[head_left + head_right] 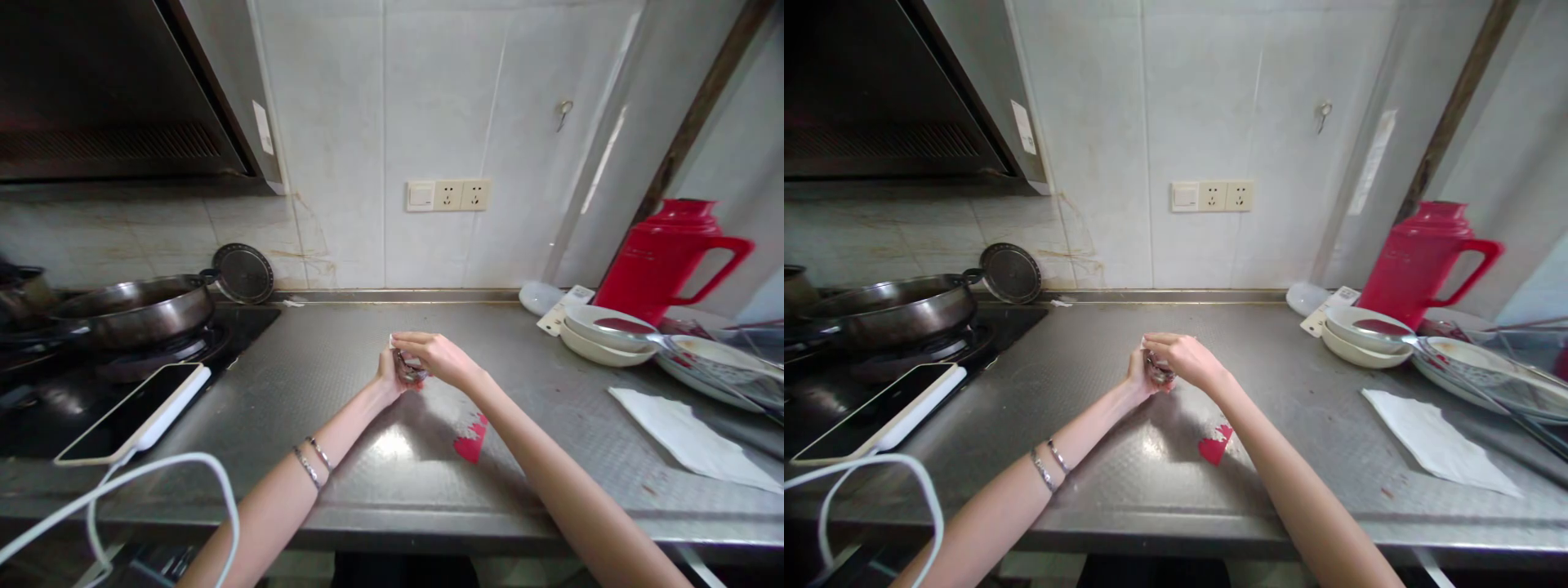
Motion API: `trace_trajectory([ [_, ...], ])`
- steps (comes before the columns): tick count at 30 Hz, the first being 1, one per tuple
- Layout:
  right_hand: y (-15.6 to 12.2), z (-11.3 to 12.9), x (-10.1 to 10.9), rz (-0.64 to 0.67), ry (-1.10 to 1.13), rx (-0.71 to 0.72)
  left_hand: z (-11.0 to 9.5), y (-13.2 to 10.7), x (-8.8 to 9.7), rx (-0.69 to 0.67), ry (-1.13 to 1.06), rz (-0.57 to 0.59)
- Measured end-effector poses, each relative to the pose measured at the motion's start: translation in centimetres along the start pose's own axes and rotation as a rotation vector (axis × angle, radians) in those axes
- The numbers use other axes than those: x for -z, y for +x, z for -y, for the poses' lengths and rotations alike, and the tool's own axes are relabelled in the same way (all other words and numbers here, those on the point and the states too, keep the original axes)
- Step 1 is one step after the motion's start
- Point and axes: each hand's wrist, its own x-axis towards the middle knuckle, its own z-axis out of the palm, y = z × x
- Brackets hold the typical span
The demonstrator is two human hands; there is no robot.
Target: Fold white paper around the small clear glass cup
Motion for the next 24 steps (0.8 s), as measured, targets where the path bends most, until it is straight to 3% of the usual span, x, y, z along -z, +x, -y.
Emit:
trace_trajectory([
  [3,-0.6,-0.7,0.2,-0.007,-0.008,-0.047,-0.2,-0.5,-0.2,-0.061,0.196,0.007],
  [6,-1.3,-1.3,0.5,-0.024,-0.007,-0.073,-0.4,-0.7,-0.3,-0.027,0.243,0.045],
  [12,-2.2,-1.4,1.1,-0.039,0.003,-0.1,-0.3,-0.7,-0.4,0.022,0.228,0.088],
  [24,-2.4,-0.8,1.1,-0.012,-0.042,-0.095,-1.3,0.2,0.7,-0.048,-0.005,0.013],
])
